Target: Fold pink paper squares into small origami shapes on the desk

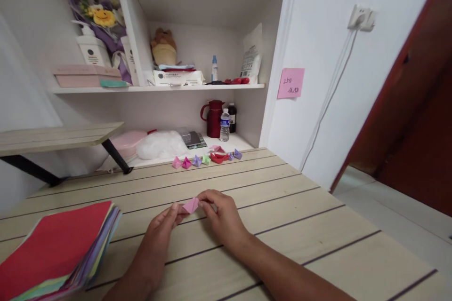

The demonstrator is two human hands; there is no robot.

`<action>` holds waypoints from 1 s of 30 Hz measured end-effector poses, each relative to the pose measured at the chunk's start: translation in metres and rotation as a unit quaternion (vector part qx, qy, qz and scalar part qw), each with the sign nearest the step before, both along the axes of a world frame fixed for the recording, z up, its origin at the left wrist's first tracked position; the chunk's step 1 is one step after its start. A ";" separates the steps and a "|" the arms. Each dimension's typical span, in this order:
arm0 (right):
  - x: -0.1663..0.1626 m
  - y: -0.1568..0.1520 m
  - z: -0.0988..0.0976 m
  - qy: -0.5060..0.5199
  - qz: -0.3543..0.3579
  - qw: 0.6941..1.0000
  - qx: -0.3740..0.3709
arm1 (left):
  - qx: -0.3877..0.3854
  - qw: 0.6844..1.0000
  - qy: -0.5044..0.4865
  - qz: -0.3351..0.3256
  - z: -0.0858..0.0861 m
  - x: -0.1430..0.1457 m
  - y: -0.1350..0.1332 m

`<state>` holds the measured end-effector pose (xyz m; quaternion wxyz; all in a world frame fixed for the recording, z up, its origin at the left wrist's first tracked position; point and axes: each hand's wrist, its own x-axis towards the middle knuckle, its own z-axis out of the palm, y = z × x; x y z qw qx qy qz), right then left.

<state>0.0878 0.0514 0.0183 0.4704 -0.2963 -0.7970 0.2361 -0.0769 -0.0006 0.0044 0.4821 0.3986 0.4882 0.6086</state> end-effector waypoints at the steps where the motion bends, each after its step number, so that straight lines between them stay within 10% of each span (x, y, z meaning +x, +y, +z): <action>1: -0.001 0.001 -0.001 -0.011 -0.003 1.000 0.020 | 0.005 1.000 -0.008 -0.002 0.000 -0.001 0.000; 12: -0.003 -0.004 0.015 -0.180 -0.031 0.952 0.247 | 0.048 0.997 -0.045 -0.040 0.005 0.000 -0.007; 15: -0.009 -0.009 0.016 -0.130 -0.015 0.984 0.124 | 0.045 0.998 -0.052 -0.010 -0.002 0.001 -0.002; 18: -0.017 -0.014 0.011 0.021 0.051 0.987 -0.150 | 0.044 0.997 -0.055 0.033 -0.010 0.000 0.004; 24: -0.022 -0.025 0.009 0.242 0.196 0.779 -0.544 | 0.058 0.993 -0.021 0.104 -0.017 -0.003 0.009; 30: -0.006 -0.024 0.018 0.313 0.184 0.729 -0.580 | 0.135 0.982 0.062 0.119 -0.023 0.005 0.016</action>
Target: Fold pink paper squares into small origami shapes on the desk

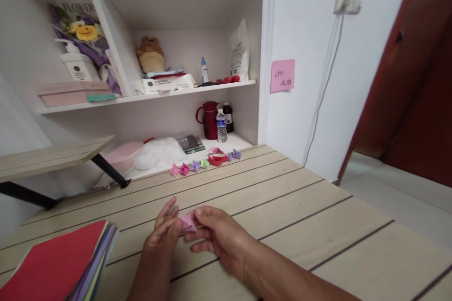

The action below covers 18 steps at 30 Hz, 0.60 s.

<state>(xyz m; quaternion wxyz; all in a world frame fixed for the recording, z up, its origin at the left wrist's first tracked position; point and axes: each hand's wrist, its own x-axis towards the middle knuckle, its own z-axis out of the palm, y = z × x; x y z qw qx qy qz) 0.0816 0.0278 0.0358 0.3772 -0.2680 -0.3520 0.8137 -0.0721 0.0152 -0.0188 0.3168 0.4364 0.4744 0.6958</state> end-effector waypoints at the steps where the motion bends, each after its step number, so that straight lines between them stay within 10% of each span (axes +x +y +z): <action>1: 0.003 0.002 0.000 0.003 -0.015 1.000 -0.007 | 0.010 1.000 0.003 0.004 -0.001 0.001 0.002; 18: 0.017 0.016 0.001 -0.036 0.012 0.999 0.036 | -0.106 0.973 -0.028 -0.203 0.016 0.001 -0.006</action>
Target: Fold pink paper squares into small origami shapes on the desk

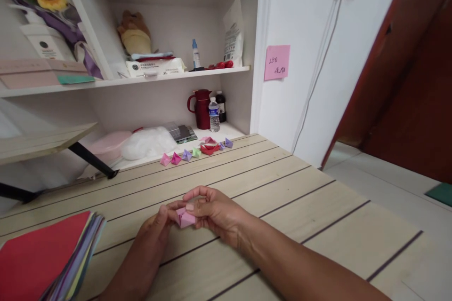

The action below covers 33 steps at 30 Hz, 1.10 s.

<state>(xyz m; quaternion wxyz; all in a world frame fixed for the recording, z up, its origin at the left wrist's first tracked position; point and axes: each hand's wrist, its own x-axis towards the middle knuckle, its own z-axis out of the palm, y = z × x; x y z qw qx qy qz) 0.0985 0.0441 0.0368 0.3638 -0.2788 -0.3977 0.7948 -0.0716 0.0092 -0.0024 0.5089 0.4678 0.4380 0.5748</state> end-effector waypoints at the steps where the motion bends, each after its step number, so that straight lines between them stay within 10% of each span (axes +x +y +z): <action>1: 0.001 0.001 0.000 -0.009 0.007 1.000 0.002 | -0.006 1.000 0.000 -0.004 0.001 0.000 0.000; 16: 0.005 0.006 -0.002 -0.073 0.039 0.991 0.107 | -0.059 0.988 0.003 -0.140 0.025 -0.002 -0.019; 24: -0.001 -0.003 -0.002 0.025 0.031 0.999 0.027 | -0.069 0.975 -0.213 -0.010 0.019 0.009 -0.022; 33: -0.011 -0.012 -0.002 0.056 -0.021 0.998 0.007 | -0.096 0.951 -0.291 -0.050 0.014 0.020 -0.029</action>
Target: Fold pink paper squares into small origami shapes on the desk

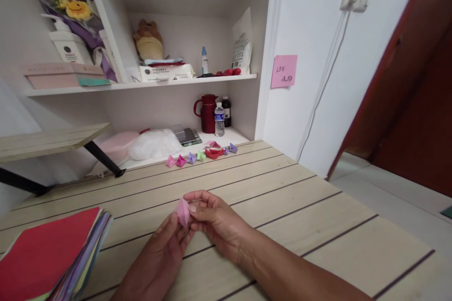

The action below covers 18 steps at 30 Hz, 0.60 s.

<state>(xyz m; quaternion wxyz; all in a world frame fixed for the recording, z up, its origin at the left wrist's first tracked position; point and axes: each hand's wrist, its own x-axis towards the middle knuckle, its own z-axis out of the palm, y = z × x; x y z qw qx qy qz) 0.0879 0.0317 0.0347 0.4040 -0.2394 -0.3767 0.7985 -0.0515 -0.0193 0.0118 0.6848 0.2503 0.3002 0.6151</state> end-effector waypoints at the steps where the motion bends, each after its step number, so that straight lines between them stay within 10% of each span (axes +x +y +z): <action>1: 0.000 0.000 0.001 0.005 -0.011 1.000 -0.001 | 0.003 1.000 0.003 -0.006 0.000 0.000 0.000; 11: 0.001 -0.002 0.003 -0.032 -0.028 0.999 0.020 | 0.013 1.000 -0.002 0.003 -0.004 0.000 -0.002; 18: 0.007 -0.003 0.004 -0.196 -0.076 0.943 0.258 | -0.031 0.999 -0.030 0.032 -0.002 -0.001 -0.004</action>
